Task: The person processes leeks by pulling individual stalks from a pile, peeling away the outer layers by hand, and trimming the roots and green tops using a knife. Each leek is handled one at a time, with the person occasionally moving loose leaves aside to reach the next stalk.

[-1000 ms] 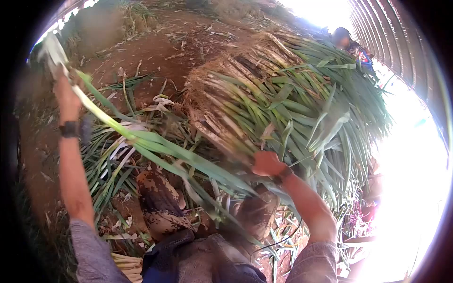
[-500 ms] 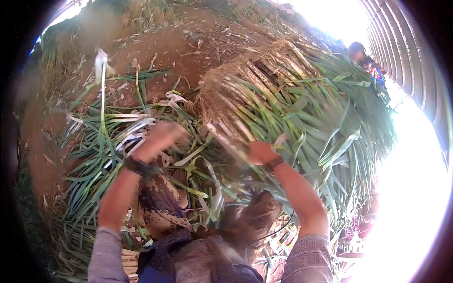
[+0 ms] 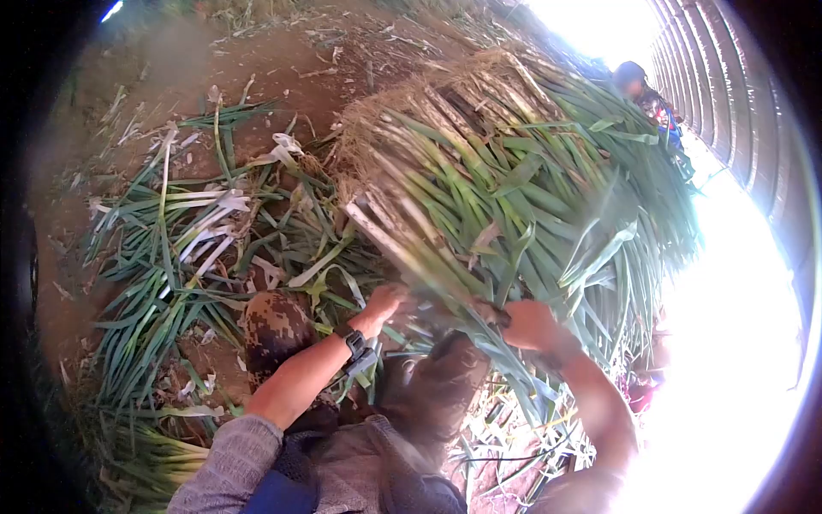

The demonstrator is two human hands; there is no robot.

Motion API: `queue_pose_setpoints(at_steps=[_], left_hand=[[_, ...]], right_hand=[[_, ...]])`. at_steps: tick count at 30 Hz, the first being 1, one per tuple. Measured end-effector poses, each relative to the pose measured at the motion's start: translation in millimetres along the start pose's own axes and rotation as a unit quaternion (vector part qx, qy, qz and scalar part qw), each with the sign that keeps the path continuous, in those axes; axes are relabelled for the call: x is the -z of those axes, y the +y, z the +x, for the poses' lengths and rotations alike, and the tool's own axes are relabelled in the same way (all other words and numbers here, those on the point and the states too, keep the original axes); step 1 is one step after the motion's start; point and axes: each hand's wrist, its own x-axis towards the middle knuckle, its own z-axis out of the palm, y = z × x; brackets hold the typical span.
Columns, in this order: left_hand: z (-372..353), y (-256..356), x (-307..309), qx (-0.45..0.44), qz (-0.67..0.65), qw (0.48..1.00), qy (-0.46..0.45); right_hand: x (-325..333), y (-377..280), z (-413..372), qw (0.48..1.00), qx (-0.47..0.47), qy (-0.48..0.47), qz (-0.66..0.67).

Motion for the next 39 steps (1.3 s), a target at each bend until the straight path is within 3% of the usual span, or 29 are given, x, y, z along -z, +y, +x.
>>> queue_pose_setpoints(at_steps=[2, 3, 5, 7, 9, 11, 13, 18, 20, 22, 23, 25, 26, 29, 32, 35, 39], left_hand=[[14, -10, -4, -0.022, -0.049, 0.998, -0.016], [22, -16, -5, -0.046, -0.095, 0.994, -0.027], [34, -21, -10, -0.023, -0.073, 0.996, -0.039], [46, -30, -18, -0.038, -0.102, 0.994, -0.024], [57, -31, -20, -0.045, -0.083, 0.995, -0.022], [65, -29, -23, -0.052, -0.066, 0.996, -0.018], [69, -28, -31, -0.038, -0.094, 0.994, 0.05], [60, -19, -44, -0.043, -0.158, 0.986, 0.008], [49, -9, -51, -0.049, -0.19, 0.981, 0.003], [40, -3, -52, -0.051, -0.181, 0.973, -0.134], [34, -1, -52, -0.052, -0.177, 0.974, -0.135], [17, -3, -51, -0.036, -0.131, 0.961, -0.243], [5, -5, -48, -0.049, -0.106, 0.962, -0.248], [4, -36, -25, 0.011, -0.1, 0.971, -0.217], [-8, -23, -21, 0.029, -0.106, 0.973, -0.204], [-13, -16, -23, 0.051, -0.108, 0.97, -0.211], [-14, -13, -28, 0.089, -0.104, 0.974, -0.179]], right_hand=[[2, 7, -24, 0.993, -0.04, -0.096, 0.062], [-7, 16, -29, 0.992, -0.045, -0.098, 0.061], [-28, 32, -37, 1.0, 0.01, -0.016, -0.007], [-34, 31, -42, 0.999, -0.023, -0.022, 0.013], [-41, 26, -44, 0.997, 0.029, 0.053, 0.043], [-33, 18, -48, 0.996, -0.005, 0.039, 0.086], [-29, 21, -50, 0.99, -0.027, 0.023, 0.139], [-29, 37, -63, 0.992, -0.007, 0.062, 0.113], [-19, 38, -69, 0.987, -0.065, -0.011, 0.148], [-18, 39, -78, 0.983, -0.059, -0.009, 0.172], [-19, 40, -81, 0.98, -0.052, -0.007, 0.193], [-33, 41, -84, 0.982, -0.035, -0.008, 0.186], [-37, 34, -87, 0.981, -0.014, 0.002, 0.194], [-47, 6, -98, 0.984, 0.016, 0.01, 0.179], [-86, -4, -115, 0.979, -0.004, 0.089, 0.181], [-89, -26, -135, 0.979, -0.021, 0.023, 0.201], [-116, -20, -140, 0.97, -0.066, 0.053, 0.226]])
